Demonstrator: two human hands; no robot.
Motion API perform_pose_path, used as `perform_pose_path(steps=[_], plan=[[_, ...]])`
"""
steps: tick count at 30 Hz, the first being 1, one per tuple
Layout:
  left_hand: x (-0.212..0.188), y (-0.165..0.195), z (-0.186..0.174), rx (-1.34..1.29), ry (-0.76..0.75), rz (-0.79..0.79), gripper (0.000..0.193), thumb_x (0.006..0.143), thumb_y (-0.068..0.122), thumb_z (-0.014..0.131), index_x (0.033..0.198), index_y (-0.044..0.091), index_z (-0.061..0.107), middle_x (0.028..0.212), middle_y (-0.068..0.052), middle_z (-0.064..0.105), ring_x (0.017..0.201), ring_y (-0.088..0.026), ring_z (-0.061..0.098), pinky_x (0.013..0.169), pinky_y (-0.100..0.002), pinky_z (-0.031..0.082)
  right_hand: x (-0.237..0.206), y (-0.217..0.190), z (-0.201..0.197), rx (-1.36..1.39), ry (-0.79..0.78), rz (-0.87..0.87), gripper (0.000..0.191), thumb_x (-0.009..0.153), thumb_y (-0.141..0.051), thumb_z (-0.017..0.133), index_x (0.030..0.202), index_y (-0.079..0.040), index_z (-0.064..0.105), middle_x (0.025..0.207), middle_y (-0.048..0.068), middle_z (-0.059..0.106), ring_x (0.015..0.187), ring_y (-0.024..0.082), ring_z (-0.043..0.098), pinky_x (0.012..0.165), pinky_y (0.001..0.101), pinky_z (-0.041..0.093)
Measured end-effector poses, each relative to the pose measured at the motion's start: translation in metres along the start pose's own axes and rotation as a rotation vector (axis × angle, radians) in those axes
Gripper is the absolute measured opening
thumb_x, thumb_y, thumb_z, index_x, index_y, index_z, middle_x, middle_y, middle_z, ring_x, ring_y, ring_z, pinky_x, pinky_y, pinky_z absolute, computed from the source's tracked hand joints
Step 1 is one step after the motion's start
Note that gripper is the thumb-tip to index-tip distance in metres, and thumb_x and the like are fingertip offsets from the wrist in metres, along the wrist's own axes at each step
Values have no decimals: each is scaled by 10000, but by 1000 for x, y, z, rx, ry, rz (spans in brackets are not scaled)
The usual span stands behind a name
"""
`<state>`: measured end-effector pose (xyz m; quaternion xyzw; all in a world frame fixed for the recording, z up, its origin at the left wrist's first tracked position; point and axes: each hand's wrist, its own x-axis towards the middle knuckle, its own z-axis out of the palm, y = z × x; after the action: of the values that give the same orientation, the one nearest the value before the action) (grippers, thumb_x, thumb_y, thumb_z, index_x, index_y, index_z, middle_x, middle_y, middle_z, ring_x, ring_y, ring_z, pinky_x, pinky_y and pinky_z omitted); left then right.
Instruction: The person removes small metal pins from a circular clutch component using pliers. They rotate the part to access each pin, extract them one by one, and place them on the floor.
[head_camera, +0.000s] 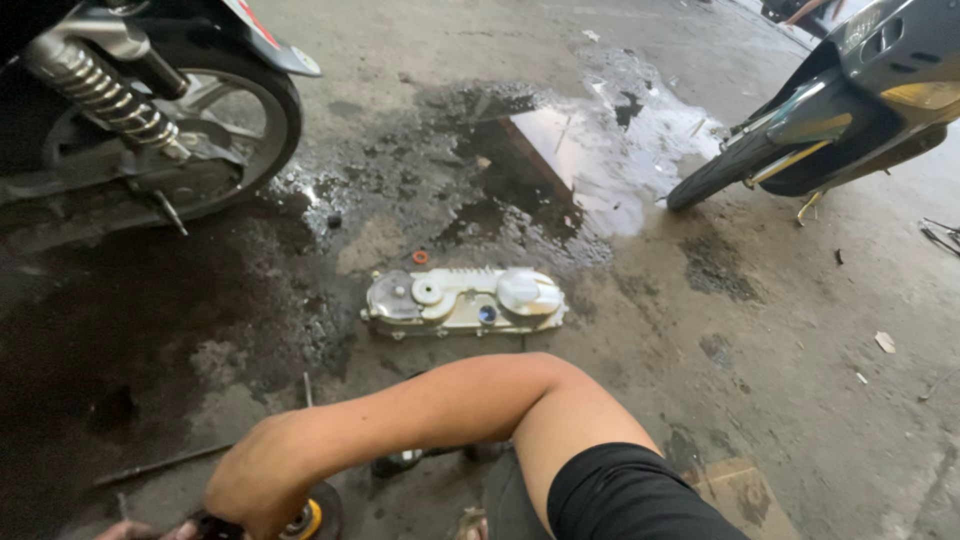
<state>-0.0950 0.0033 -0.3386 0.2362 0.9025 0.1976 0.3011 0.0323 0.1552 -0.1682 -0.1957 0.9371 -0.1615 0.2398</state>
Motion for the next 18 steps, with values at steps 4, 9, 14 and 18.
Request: perform_pose_path(steps=[4,9,14,18], plan=[[0,-6,-1,1,18,-5,350,799,299,909,952,21,762,784,-137,781,771,-267,748,776,-394,608,1,-3,-1,-49,2,-11,360,753,-403,717,813,-53,775,789,155,759,784,331,735,694,442,573],[-2,-9,-3,1,39,-10,362,795,315,913,940,21,758,770,-145,771,744,-270,746,760,-402,617,2,-2,4,-47,3,12,361,758,-414,726,836,-65,775,804,151,761,809,334,734,711,440,575],[-4,-9,-7,2,65,-15,375,791,331,917,928,22,753,755,-153,761,716,-272,745,743,-410,627,2,-1,4,-20,-4,-46,335,762,-401,721,845,-82,777,806,138,769,811,329,736,717,441,571],[-4,-11,-10,3,89,-13,386,787,343,920,918,22,750,744,-159,753,695,-274,744,730,-416,634,-1,-2,1,-23,-28,14,355,763,-424,731,853,-84,777,806,136,773,823,324,745,726,437,575]])
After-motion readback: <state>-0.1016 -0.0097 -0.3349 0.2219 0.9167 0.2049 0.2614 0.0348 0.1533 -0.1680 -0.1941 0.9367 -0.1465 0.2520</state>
